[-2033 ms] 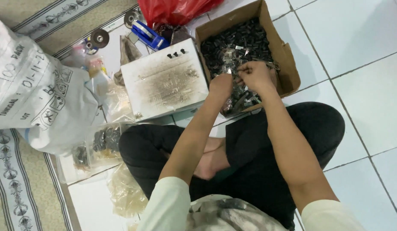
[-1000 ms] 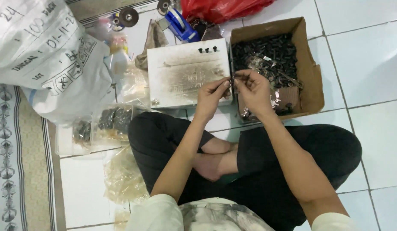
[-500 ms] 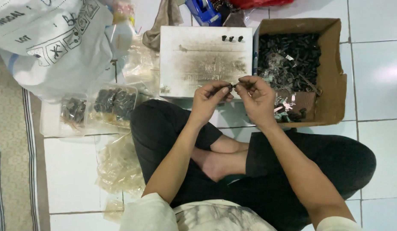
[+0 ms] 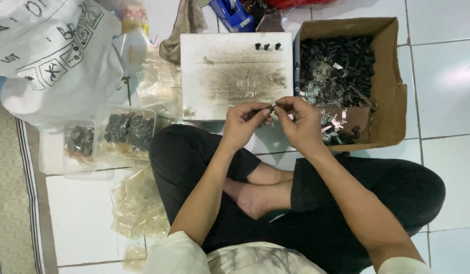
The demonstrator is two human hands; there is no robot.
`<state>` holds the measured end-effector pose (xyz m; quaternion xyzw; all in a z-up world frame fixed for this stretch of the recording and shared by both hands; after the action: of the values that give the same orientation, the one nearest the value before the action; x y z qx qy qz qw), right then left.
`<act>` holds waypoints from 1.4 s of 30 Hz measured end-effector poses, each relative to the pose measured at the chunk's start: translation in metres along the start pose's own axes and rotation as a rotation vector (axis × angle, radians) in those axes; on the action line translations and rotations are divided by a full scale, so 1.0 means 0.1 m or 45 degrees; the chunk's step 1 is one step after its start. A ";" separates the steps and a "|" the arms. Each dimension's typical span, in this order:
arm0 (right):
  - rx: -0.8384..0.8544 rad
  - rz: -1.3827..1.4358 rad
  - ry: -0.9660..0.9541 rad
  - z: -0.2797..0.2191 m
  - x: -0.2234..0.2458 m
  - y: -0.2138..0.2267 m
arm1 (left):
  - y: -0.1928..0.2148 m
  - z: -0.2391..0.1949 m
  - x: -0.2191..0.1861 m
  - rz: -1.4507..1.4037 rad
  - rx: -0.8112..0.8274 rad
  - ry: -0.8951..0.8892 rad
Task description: Manually attaching thin ribbons to small black plastic tubes as part of a component assembly process.
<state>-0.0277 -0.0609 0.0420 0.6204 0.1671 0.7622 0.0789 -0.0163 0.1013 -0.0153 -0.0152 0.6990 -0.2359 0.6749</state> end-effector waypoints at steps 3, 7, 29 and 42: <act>0.005 -0.034 -0.012 -0.01 0.03 -0.03 | -0.04 0.00 0.00 0.047 -0.003 0.006; 0.056 -0.183 0.082 0.06 0.14 -0.04 | -0.01 0.00 -0.03 0.063 -0.018 -0.021; 0.249 -0.354 0.118 1.02 -0.10 -0.07 | 0.22 0.16 -0.32 0.181 -0.200 0.029; 0.336 -1.305 0.446 1.82 -0.76 -0.30 | 0.24 0.46 -0.60 0.196 -0.116 0.234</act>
<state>0.1629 -0.0289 -0.0070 0.3285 0.5521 0.6906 0.3322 0.0402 0.1283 0.0333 0.0296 0.7670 -0.1518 0.6227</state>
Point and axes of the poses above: each hand's wrist, its own z-axis towards the middle knuckle, its own y-axis out of the back of the hand, x = y × z, the point moved 2 cm from there along z, towards the middle knuckle, and after that the axes turned 11 degrees about x, right-handed, at the moved point
